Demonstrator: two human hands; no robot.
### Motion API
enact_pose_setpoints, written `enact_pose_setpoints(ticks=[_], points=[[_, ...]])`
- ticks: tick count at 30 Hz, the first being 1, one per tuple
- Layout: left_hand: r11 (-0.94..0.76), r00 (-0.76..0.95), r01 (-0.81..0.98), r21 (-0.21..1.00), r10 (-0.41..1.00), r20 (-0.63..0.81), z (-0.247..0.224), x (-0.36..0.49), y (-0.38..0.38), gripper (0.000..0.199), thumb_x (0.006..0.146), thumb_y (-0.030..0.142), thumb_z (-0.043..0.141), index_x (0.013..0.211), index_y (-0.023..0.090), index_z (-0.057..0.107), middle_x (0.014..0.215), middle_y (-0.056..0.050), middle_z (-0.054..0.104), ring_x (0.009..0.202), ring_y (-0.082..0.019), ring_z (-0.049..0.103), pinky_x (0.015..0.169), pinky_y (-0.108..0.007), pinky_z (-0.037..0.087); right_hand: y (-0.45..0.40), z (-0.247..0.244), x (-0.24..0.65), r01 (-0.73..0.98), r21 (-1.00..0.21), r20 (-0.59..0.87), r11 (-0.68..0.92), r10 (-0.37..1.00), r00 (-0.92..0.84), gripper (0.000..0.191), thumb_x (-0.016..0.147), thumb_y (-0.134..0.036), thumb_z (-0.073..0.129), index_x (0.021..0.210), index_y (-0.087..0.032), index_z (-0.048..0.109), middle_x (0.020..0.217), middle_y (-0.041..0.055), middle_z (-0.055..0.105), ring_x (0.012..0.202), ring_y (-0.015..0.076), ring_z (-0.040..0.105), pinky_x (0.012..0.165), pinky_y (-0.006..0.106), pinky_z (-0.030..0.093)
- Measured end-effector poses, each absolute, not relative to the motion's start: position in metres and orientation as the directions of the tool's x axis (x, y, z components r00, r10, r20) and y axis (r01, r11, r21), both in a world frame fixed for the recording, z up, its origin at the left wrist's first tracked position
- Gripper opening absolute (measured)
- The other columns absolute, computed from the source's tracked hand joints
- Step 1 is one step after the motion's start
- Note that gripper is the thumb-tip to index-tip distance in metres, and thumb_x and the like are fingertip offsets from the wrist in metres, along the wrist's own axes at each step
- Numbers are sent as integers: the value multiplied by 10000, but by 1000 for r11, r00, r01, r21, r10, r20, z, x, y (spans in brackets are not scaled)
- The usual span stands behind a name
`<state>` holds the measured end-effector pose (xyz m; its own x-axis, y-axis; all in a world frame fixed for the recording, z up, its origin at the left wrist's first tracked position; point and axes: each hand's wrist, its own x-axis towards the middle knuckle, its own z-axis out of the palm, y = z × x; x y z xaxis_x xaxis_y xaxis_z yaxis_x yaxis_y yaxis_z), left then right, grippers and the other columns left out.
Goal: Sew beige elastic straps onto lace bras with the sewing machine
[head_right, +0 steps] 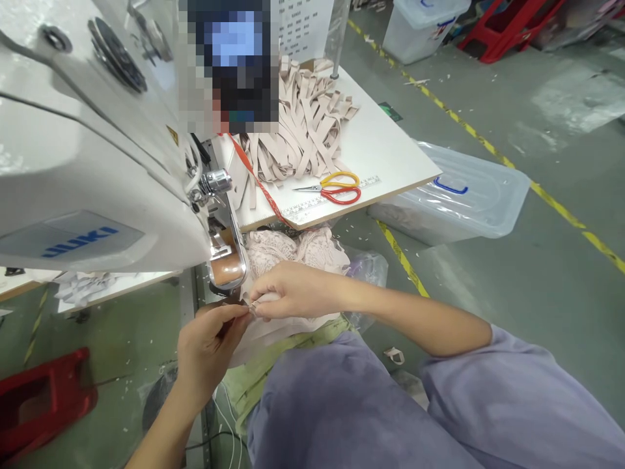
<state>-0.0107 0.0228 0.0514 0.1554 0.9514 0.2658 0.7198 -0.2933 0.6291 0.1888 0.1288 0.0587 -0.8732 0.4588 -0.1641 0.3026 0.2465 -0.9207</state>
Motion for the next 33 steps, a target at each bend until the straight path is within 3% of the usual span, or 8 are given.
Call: enact_pose_setpoints(ticks=[4,7,10,14,20,24,30,33], points=[[-237,208,700,673,970,126,53,-15,31,189,889,140,653,1068,201,665,775,48,744,622,-79,646,571,-151,447,128,59,189,328,-897,-162,295,471,-867,184,901,-268,597,982,-186,740,909,10,737,792,138,632,663,237,386],[-268,305,731,628,951,51,51,-20,37,95,934,193,599,971,196,686,723,39,715,613,-92,636,556,-170,425,129,60,189,323,-894,-159,312,453,-877,165,904,-249,607,984,-193,741,947,9,746,818,138,643,686,237,393],[-374,363,790,487,924,120,48,-22,39,274,987,263,504,758,179,628,596,26,620,525,-106,558,496,-215,348,127,61,187,342,-882,-160,325,476,-865,157,906,-252,620,992,-201,742,936,5,749,822,143,654,703,246,404],[-450,395,823,345,892,221,47,-22,40,361,1012,275,420,690,183,552,542,25,544,464,-110,474,462,-247,281,120,65,184,347,-841,-71,415,551,-832,160,932,-235,581,976,-188,728,987,38,734,868,162,651,752,273,426],[-318,223,821,474,943,247,49,-28,42,216,995,299,492,846,198,612,633,43,639,505,-83,557,486,-188,353,135,77,169,318,-798,37,511,569,-821,154,875,-204,556,855,-178,707,815,20,689,738,142,580,661,259,349],[-295,166,926,234,878,448,39,-40,43,114,948,233,574,1024,212,656,585,58,590,513,-92,545,511,-210,347,160,82,150,405,-771,-57,492,580,-813,181,826,-225,547,675,-168,628,656,-14,601,594,101,456,579,272,241],[-498,445,864,-66,697,562,21,-60,48,475,884,72,550,1336,218,565,718,15,632,572,-110,518,588,-250,364,167,89,140,487,-676,-82,553,600,-796,244,806,-199,517,567,-164,479,518,-35,400,519,93,301,554,301,178],[-481,458,870,-109,705,541,24,-60,50,494,873,72,537,1343,222,558,639,41,563,539,-112,483,534,-257,311,161,84,143,496,-638,-61,589,603,-795,225,822,-184,510,600,-163,538,553,-16,463,534,107,334,557,296,213]])
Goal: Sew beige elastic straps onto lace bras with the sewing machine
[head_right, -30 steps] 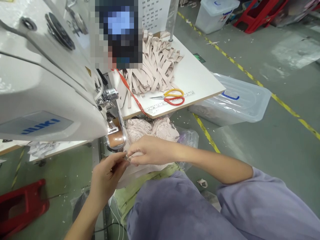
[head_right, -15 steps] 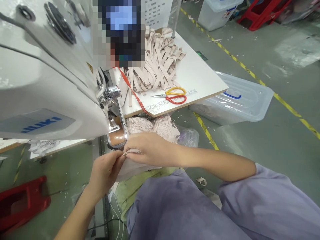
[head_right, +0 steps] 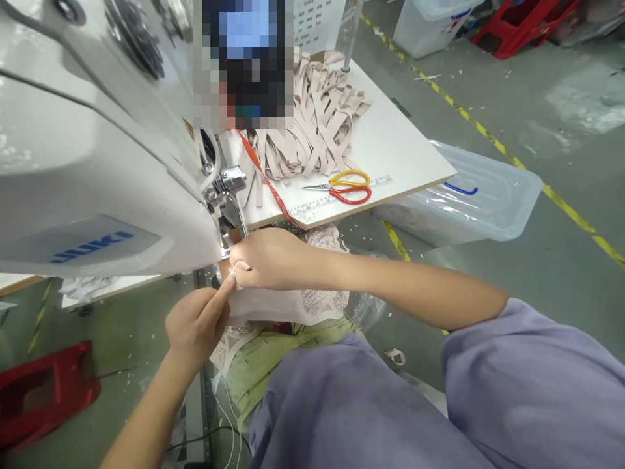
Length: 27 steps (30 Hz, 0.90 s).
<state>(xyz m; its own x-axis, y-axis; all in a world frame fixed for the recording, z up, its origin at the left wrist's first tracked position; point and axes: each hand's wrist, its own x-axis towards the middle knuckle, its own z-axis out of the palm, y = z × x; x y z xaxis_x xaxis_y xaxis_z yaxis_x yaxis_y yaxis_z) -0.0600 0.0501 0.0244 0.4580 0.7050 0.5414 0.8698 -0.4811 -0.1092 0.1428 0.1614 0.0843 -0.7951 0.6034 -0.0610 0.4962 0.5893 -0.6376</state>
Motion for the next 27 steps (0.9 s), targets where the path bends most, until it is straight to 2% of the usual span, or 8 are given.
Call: enact_pose_setpoints(ticks=[3,5,7,10,14,19,22,27], points=[[-412,408,906,-94,794,451,34,-54,50,407,881,82,499,1245,220,617,560,52,491,496,-117,448,480,-276,234,150,67,148,440,-602,151,666,636,-757,208,922,-275,508,916,-186,695,897,67,645,792,182,539,690,302,368],[-378,377,923,-77,844,381,39,-51,50,353,895,101,472,1180,218,646,552,44,496,478,-119,434,462,-286,193,139,50,152,448,-525,329,724,658,-677,256,949,-342,524,1106,-230,692,1116,103,626,1023,244,541,858,368,405],[-382,381,922,-67,859,342,42,-54,53,335,907,111,453,1151,217,656,548,36,500,473,-122,429,456,-291,167,130,35,153,486,-460,450,743,667,-594,238,935,-335,558,1111,-278,709,1128,92,614,1085,257,520,950,420,387],[-504,511,857,-109,803,307,42,-68,61,395,897,62,431,1195,218,638,540,36,483,486,-127,435,468,-299,155,122,22,152,530,-452,537,717,693,-481,195,905,-274,589,1004,-316,752,977,56,615,997,226,549,952,420,399],[-646,662,748,-154,708,244,41,-85,76,498,870,13,412,1258,262,600,541,45,464,499,-121,438,487,-308,135,116,13,149,442,-579,506,685,727,-464,217,926,-232,548,1040,-275,728,850,38,610,846,182,576,811,350,472],[-559,571,819,-130,769,287,44,-71,72,384,878,56,446,1154,248,632,509,53,462,460,-108,408,467,-291,127,102,-7,150,268,-874,305,405,887,-346,409,936,-309,581,1326,-231,485,1080,74,612,774,144,602,726,311,541],[-465,492,870,-161,812,313,46,-52,59,349,886,79,471,1185,195,609,509,51,476,446,-119,413,452,-297,139,102,-5,151,278,-891,250,358,900,-356,393,931,-278,564,1319,-261,510,1260,102,561,683,111,560,703,320,547],[-324,369,927,-188,879,303,49,-26,49,343,892,87,492,1223,119,575,522,44,494,440,-122,435,437,-304,201,126,21,155,348,-849,226,398,868,-442,304,886,-213,544,1157,-247,678,1202,94,605,967,219,612,849,378,534]])
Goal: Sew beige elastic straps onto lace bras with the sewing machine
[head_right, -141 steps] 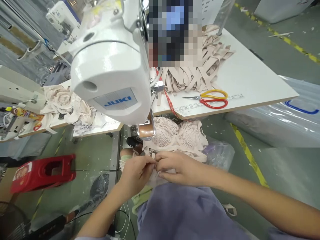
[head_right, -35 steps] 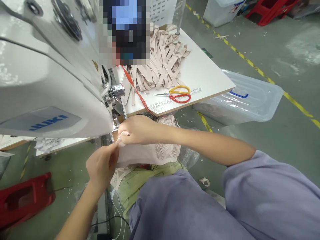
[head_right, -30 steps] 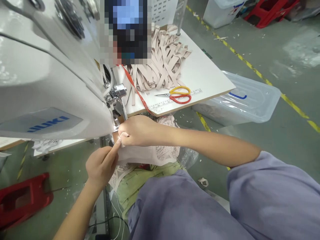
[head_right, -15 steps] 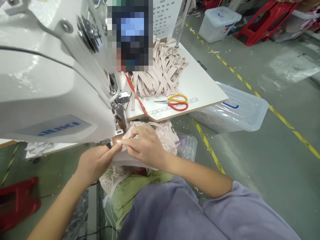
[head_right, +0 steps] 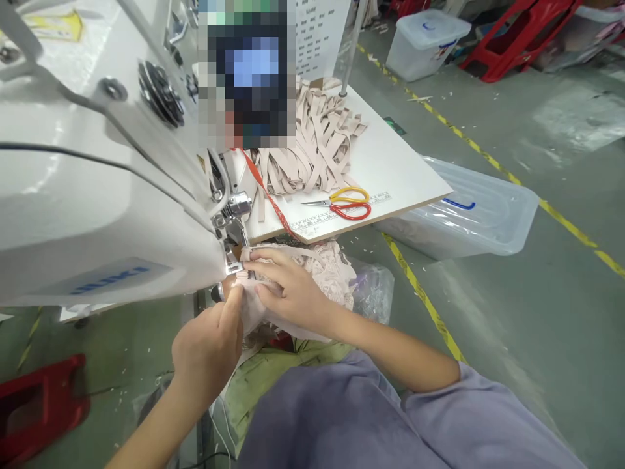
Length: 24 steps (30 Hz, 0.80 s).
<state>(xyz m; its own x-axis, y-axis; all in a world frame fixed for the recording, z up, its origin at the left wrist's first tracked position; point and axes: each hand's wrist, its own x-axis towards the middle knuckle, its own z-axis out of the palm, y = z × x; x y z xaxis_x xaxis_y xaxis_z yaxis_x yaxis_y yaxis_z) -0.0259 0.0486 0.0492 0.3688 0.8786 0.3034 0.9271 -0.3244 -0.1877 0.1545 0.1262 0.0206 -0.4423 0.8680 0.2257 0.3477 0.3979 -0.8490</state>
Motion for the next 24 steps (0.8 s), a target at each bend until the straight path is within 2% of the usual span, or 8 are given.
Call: enact_pose_setpoints(ticks=[4,9,14,18,21,24], points=[[-289,335,941,-177,877,345,52,-19,54,274,894,98,507,1153,125,594,516,37,493,431,-119,436,432,-303,224,147,32,151,346,-849,193,400,844,-501,308,836,-206,543,1093,-212,713,1137,80,645,1005,241,617,874,368,523],[-240,283,958,-159,886,367,53,-19,60,205,893,113,514,1059,174,616,468,45,433,396,-117,390,424,-294,203,165,35,145,277,-893,160,356,824,-544,340,803,-207,555,1099,-209,723,1314,58,612,1113,248,626,900,347,547],[-232,247,969,-86,898,363,48,-20,58,269,874,107,540,1115,187,628,455,30,444,388,-126,388,423,-288,171,175,44,146,287,-873,156,393,784,-600,331,825,-199,591,1123,-249,727,1334,43,620,1221,263,599,1000,374,537],[-221,239,971,-93,895,376,47,-17,55,266,886,110,530,1113,201,634,440,29,460,373,-124,394,417,-283,183,177,47,148,304,-854,164,422,773,-613,376,817,-167,598,1158,-269,720,1316,44,644,1241,281,596,1049,430,512],[-214,249,968,-134,891,379,48,-15,55,255,891,114,527,1113,192,626,442,28,458,377,-133,407,417,-290,200,179,43,148,270,-869,182,415,776,-604,390,792,-159,606,1150,-258,722,1334,52,639,1221,279,614,1030,430,521],[-209,236,971,-112,891,389,48,-12,57,242,886,122,538,1100,194,624,449,28,446,377,-133,395,420,-295,192,180,38,150,233,-885,197,404,776,-599,375,777,-148,591,1113,-237,731,1352,50,629,1192,267,632,1043,421,506]])
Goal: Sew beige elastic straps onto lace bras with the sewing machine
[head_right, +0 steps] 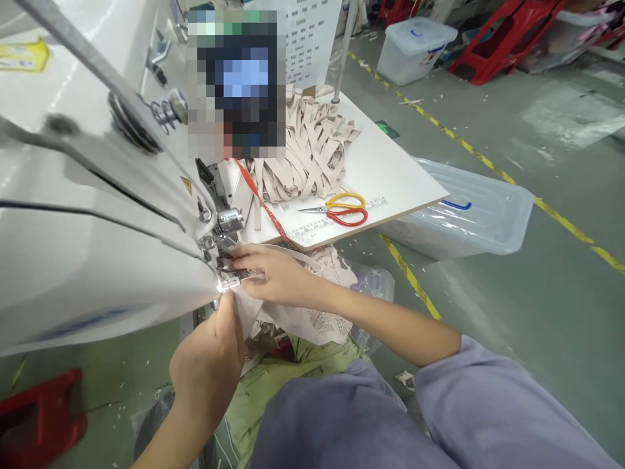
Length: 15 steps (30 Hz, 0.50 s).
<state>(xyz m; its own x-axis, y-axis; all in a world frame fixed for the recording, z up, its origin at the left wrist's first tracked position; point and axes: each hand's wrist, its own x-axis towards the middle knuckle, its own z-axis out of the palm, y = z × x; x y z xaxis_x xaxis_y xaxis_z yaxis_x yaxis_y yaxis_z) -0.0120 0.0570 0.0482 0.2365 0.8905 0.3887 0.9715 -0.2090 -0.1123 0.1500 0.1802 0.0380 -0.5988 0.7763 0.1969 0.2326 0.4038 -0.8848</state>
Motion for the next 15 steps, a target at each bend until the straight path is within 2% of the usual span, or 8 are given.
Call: enact_pose_setpoints(ticks=[3,6,10,15], points=[[-231,255,967,-111,891,375,50,-11,58,259,871,98,534,1100,188,616,459,31,446,377,-130,395,415,-296,192,180,35,152,219,-885,213,412,774,-596,357,781,-151,581,1093,-232,732,1343,43,633,1196,258,626,1062,407,489],[-259,302,952,-164,885,353,51,-12,58,285,866,74,516,1124,166,595,472,35,466,390,-131,427,413,-293,226,178,34,152,206,-888,227,412,780,-583,333,807,-185,580,1103,-223,728,1347,55,628,1203,257,623,1037,394,509],[-229,291,952,-205,885,364,51,-18,56,254,898,117,521,1143,148,581,487,35,502,393,-133,444,423,-294,242,175,31,148,183,-885,252,428,771,-585,367,801,-170,592,1144,-212,715,1359,67,625,1237,262,603,1092,418,462],[-253,283,959,-129,886,368,49,-15,58,182,903,116,538,1068,138,611,567,3,594,449,-135,519,449,-298,262,174,28,154,198,-891,229,410,780,-582,361,843,-230,583,1182,-211,705,1373,75,609,1227,273,599,1017,413,510]])
